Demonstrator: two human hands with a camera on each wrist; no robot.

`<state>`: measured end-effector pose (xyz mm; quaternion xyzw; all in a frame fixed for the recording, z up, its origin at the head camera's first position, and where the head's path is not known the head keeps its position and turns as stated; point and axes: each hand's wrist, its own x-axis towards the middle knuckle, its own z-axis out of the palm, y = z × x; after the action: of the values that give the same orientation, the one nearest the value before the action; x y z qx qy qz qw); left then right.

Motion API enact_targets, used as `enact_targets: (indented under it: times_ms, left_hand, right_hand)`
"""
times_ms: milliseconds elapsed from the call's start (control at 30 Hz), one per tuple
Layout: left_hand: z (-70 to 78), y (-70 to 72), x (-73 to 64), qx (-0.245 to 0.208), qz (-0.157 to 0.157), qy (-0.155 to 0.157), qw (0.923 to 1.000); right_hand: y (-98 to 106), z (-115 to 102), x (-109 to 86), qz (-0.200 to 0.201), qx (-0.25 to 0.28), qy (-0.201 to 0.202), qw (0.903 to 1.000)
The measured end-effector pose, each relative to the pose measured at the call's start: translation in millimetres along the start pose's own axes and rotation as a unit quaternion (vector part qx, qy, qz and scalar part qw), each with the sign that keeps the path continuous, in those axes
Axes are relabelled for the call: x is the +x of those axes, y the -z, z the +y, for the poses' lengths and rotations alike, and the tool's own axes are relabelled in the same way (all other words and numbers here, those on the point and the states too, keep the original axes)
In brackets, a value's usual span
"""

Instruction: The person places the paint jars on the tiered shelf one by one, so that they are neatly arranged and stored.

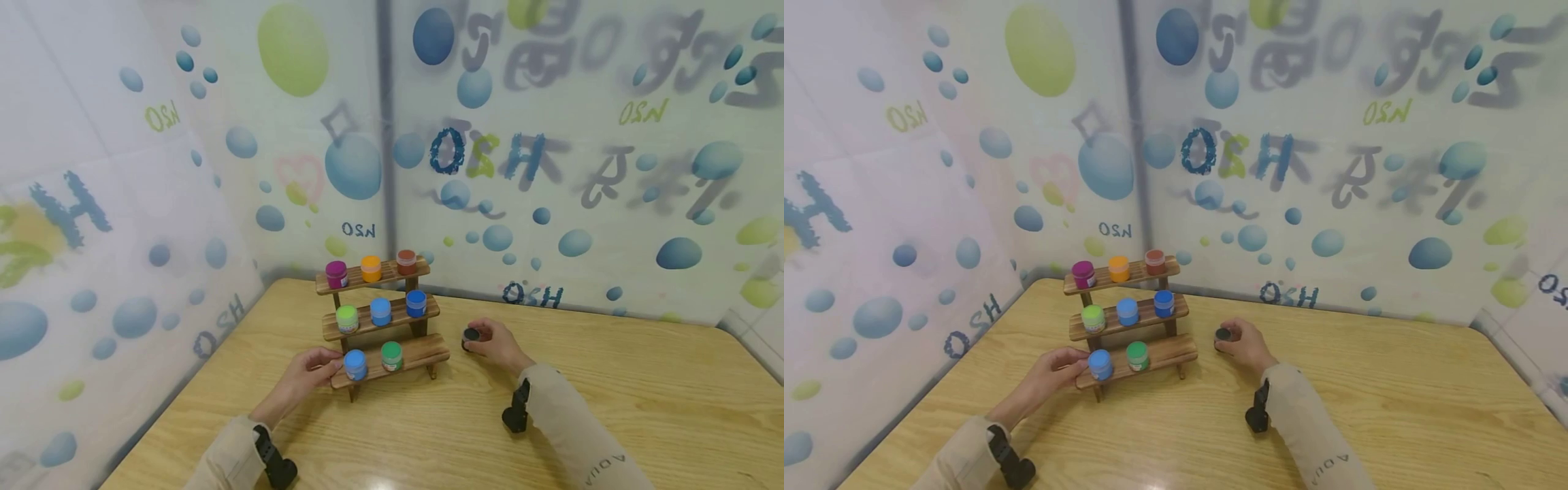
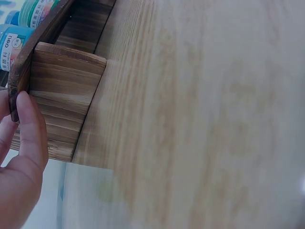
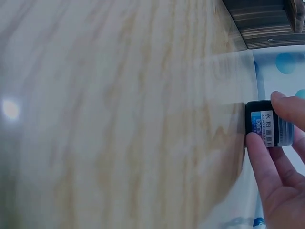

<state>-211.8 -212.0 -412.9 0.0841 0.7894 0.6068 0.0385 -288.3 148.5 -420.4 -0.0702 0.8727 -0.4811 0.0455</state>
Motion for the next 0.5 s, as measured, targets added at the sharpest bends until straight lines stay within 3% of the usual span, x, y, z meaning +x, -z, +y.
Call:
enact_targets:
  times_ms: [500]
  left_hand:
    - [0.2,0.2,0.6,0.001,-0.001,0.001,1.0000]
  right_hand:
    - [7.2,-11.8,-10.2,-0.016,-0.014,0.053,0.9984]
